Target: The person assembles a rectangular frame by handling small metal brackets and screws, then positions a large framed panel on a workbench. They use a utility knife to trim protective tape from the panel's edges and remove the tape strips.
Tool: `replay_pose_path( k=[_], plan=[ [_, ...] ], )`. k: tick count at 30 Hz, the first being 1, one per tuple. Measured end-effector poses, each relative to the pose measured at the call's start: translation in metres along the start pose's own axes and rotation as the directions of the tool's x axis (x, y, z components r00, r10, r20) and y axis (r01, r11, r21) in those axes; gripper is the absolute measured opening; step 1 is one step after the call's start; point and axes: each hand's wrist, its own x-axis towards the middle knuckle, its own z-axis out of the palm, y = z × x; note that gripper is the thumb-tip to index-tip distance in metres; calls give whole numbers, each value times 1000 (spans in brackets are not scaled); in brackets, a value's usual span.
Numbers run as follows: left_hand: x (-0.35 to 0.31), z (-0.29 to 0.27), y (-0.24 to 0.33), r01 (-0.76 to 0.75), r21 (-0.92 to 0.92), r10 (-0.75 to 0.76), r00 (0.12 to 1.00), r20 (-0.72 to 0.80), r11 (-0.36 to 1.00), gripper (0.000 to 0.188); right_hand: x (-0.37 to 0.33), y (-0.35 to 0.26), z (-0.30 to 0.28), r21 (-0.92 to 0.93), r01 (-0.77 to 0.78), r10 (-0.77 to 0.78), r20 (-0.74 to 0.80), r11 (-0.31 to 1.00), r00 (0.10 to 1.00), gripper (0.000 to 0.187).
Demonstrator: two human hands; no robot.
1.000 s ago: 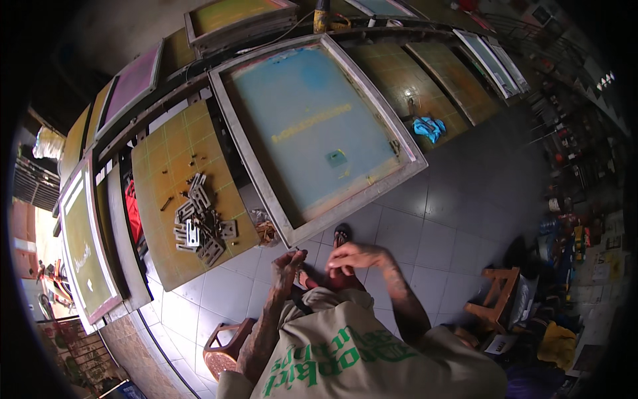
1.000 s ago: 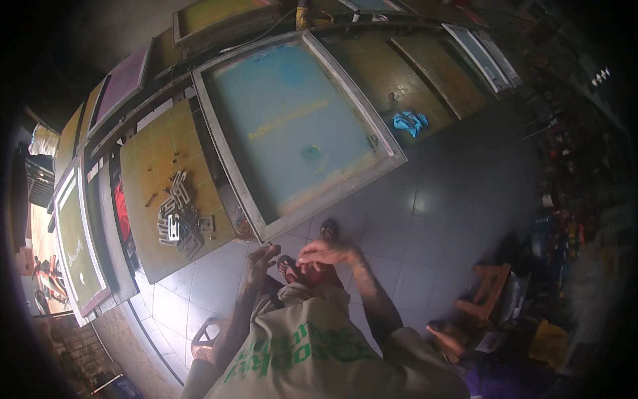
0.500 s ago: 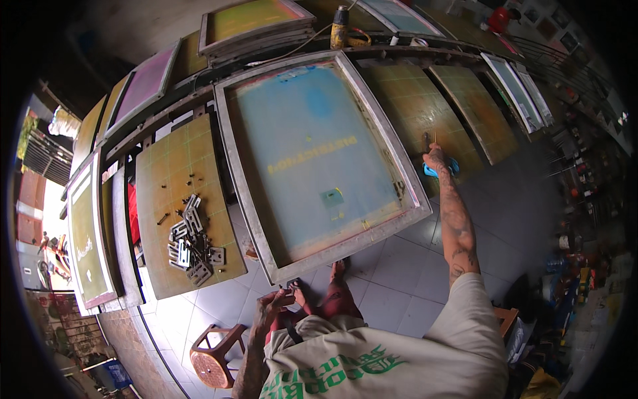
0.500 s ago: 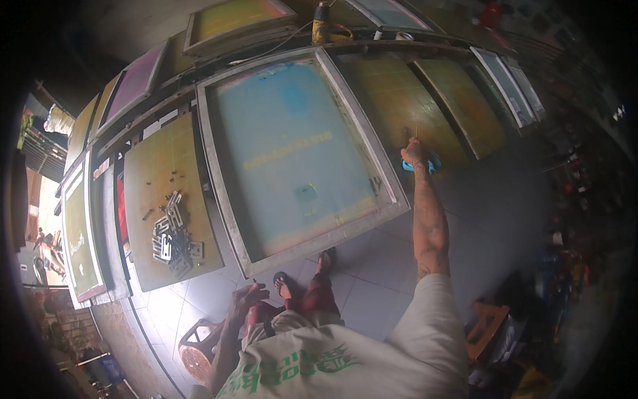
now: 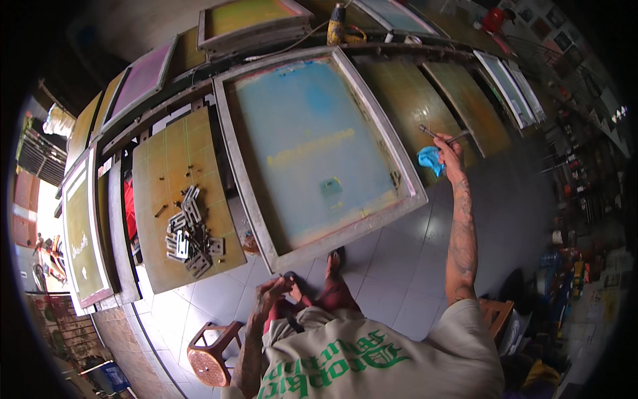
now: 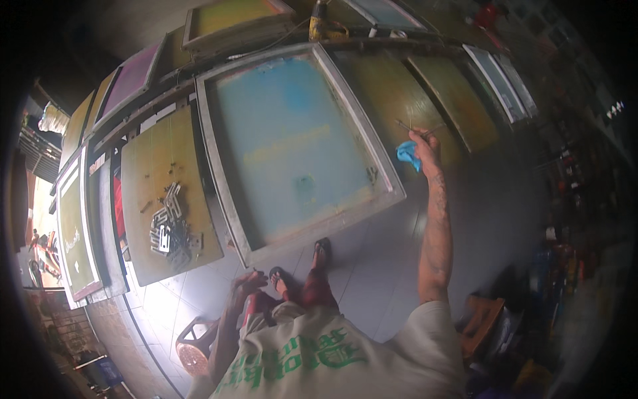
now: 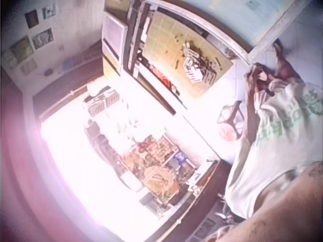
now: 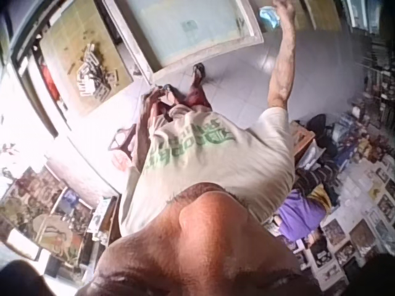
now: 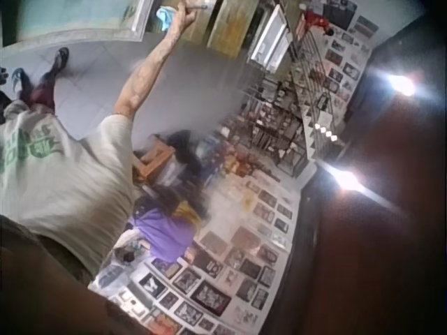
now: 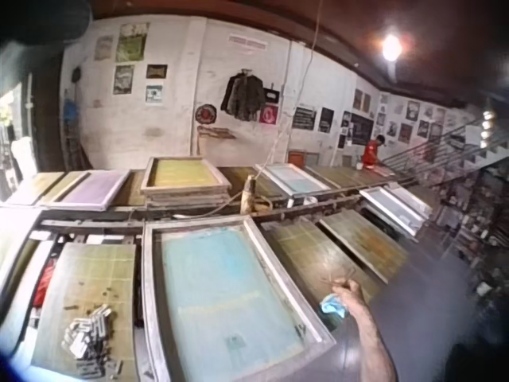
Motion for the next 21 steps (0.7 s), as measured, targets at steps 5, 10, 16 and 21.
replay_pose_path(
  k=[5, 10, 16, 21],
  plan=[
    [14, -21, -19, -19, -91, 31, 990, 139, 996, 42, -153, -25, 40, 430, -267, 141, 302, 863, 943, 31],
    [17, -28, -21, 77, -202, -35, 979, 203, 976, 45, -278, -8, 101, 696, -349, 65, 400, 628, 914, 35],
    [25, -30, -30, 146, -187, -104, 971, 217, 972, 45, -376, 44, 163, 830, -503, 186, 469, 242, 863, 40],
    [28, -35, -36, 117, -211, -44, 946, 322, 971, 53, -441, 101, 203, 660, -645, 427, 493, 384, 758, 60]
  ],
)
